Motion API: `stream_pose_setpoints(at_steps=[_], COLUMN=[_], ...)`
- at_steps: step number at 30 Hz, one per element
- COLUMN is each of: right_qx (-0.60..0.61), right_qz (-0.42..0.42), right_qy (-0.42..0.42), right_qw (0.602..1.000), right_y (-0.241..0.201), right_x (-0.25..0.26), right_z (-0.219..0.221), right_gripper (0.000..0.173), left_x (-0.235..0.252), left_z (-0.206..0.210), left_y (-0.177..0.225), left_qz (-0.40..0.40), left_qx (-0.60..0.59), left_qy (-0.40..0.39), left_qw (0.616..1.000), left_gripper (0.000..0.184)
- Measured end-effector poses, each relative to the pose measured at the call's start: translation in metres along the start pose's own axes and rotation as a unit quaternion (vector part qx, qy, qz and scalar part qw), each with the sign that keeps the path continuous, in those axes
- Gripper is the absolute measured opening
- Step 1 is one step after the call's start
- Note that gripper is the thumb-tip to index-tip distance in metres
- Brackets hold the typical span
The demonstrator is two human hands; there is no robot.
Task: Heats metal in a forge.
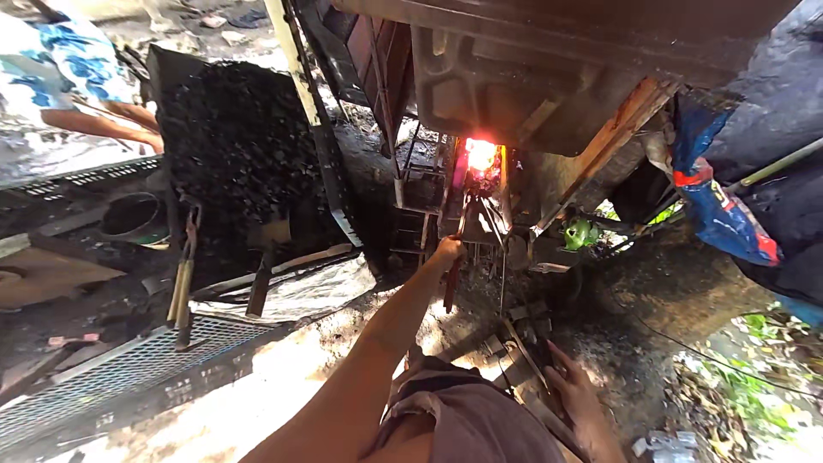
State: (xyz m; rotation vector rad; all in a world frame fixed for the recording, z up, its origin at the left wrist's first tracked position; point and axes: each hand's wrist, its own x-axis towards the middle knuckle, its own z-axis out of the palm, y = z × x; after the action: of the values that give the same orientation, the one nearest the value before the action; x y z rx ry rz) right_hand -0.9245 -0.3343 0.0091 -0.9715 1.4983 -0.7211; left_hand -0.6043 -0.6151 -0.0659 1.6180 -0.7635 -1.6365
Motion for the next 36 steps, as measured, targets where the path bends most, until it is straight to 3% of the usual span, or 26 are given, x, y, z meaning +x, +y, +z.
stream_pose_setpoints(at_steps=[3, 7, 12, 16, 25, 28, 33, 36], right_qx=[0.046, 0.167, -0.108, -0.160, -0.040, 0.078, 0.294, 0.390], right_qz=[0.036, 0.072, 0.000, 0.000, 0.003, 0.037, 0.109, 0.115], right_qy=[0.003, -0.014, 0.031, 0.042, 0.007, -0.006, -0.020, -0.050], right_qw=[0.998, 0.983, 0.994, 0.986, 0.999, 0.996, 0.949, 0.912], right_y=[-0.016, -0.022, -0.011, -0.001, -0.009, -0.016, -0.024, -0.032], right_x=[-0.031, -0.048, -0.044, -0.029, -0.038, -0.045, -0.027, 0.010], right_z=[0.012, 0.014, -0.007, -0.018, -0.004, 0.004, 0.024, 0.038], right_gripper=[0.057, 0.056, 0.061, 0.058, 0.060, 0.059, 0.055, 0.049], left_x=[0.009, -0.032, -0.044, -0.029, -0.008, 0.012, 0.032, -0.003], left_z=[0.006, 0.025, 0.016, 0.002, -0.014, -0.015, 0.002, 0.015], left_y=[-0.016, -0.006, -0.005, 0.012, 0.039, 0.035, 0.008, 0.002], left_qz=[0.049, 0.012, -0.023, -0.024, -0.025, -0.020, 0.045, 0.016], left_qx=[0.030, 0.019, -0.041, -0.050, -0.006, 0.011, 0.017, 0.012], left_qy=[-0.009, -0.013, -0.048, -0.047, -0.044, -0.037, -0.010, -0.024], left_qw=[0.998, 1.000, 0.998, 0.997, 0.999, 0.999, 0.999, 0.999], left_gripper=[0.045, 0.047, 0.050, 0.049, 0.037, 0.038, 0.033, 0.040])
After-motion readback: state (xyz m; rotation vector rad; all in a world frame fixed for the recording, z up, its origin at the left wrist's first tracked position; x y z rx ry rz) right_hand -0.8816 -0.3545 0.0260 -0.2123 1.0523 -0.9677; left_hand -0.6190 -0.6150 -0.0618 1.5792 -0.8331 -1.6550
